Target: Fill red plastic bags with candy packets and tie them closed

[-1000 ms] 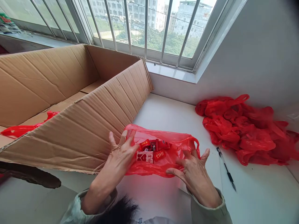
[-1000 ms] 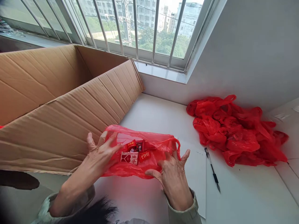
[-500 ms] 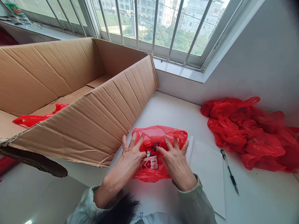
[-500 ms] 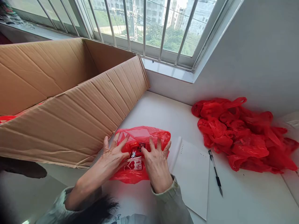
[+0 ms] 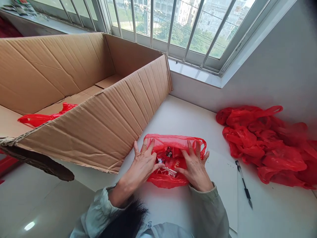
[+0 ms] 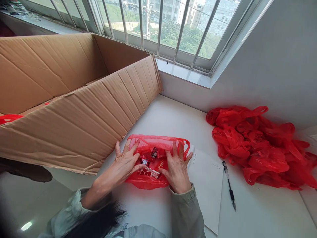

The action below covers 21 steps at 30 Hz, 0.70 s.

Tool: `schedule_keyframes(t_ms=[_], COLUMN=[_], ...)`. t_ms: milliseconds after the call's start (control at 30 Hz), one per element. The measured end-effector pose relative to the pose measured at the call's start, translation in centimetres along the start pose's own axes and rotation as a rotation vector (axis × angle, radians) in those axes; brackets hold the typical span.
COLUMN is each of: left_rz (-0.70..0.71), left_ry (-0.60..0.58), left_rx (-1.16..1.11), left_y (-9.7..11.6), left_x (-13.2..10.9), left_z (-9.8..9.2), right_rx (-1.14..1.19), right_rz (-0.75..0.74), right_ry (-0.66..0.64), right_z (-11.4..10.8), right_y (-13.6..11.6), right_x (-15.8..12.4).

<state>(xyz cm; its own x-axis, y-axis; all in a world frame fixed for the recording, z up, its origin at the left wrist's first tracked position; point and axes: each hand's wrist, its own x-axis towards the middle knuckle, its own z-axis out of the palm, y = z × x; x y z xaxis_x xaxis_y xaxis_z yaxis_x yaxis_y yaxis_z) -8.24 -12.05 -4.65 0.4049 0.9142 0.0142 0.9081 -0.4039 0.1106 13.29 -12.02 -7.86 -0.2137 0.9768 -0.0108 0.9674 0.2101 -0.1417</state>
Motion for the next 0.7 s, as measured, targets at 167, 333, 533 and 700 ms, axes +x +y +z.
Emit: schedule_keyframes(t_ms=[167, 333, 533, 700], left_rz=[-0.071, -0.027, -0.018, 0.02], left_ry=[0.114, 0.073, 0.019, 0.087], left_rx=[0.092, 0.038, -0.036, -0.145], left_y=[1.3, 0.9, 0.3, -0.4], left_x=[1.1, 0.9, 0.4, 0.1], left_z=[1.7, 2.7, 1.3, -0.3], right_rx=[0.043, 0.049, 0.082, 0.118], right_rz=[0.01, -0.003, -0.096, -0.396], right_ry=[0.01, 0.032, 0.181, 0.141], right_z=[0.1, -0.1, -1.6, -0.8], right_y=[0.3, 0.2, -1.8, -4.2], right_x=[-0.5, -0.7, 0.1, 0.6])
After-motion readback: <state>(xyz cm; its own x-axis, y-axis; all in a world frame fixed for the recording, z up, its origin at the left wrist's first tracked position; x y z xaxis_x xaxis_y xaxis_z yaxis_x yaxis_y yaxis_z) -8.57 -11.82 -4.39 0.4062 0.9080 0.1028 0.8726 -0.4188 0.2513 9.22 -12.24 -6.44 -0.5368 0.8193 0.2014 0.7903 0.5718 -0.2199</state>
